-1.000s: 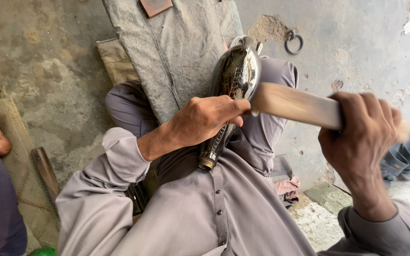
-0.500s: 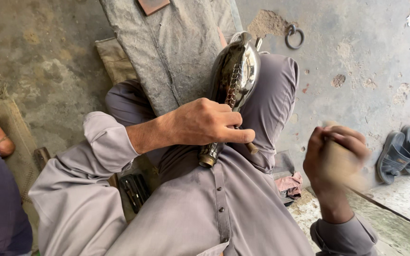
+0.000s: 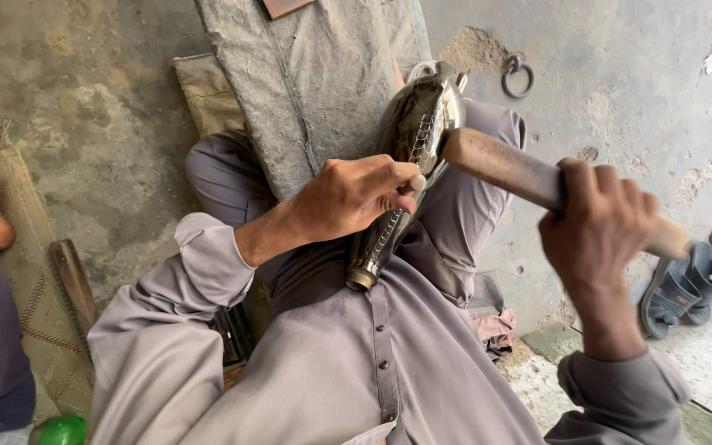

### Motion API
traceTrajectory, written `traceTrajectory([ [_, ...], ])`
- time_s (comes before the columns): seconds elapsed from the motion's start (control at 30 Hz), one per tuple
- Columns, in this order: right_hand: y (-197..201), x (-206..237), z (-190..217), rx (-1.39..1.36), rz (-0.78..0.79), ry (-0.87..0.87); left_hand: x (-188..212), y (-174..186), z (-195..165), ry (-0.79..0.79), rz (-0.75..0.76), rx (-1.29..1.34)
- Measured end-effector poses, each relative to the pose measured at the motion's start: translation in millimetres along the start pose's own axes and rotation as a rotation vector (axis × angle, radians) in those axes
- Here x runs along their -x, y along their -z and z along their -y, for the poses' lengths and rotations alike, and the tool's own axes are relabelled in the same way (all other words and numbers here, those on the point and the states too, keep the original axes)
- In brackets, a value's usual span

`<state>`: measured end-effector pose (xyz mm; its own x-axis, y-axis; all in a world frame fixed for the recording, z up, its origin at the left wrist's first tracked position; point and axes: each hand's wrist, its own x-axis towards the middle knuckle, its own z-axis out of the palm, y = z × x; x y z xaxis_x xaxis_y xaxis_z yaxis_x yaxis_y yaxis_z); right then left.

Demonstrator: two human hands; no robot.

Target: The person sits on the floor and uses a wooden mallet to repeatedly strike a small metal punch held against a silver metal vessel. They methodically create a pattern of indentations along the side of the vessel.

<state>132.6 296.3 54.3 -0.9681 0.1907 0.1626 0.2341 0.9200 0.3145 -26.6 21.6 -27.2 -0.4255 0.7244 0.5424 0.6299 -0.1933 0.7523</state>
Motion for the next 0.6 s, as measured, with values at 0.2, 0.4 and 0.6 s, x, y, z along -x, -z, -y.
traceTrajectory([
  [0.2, 60.4, -19.3, 0.1, -0.816, -0.128, 0.104, 1.1, -4.3, 3.8, -0.013, 0.051, 0.01],
  [0.4, 81.7, -58.0, 7.8, 0.066, 0.006, 0.37, 6.6, -7.3, -13.3, 0.158, -0.16, -0.071],
  [0.6, 91.1, -68.2, -0.7, 0.072, 0.1, 0.341, 9.2, -10.1, -25.0, 0.24, -0.202, -0.097],
])
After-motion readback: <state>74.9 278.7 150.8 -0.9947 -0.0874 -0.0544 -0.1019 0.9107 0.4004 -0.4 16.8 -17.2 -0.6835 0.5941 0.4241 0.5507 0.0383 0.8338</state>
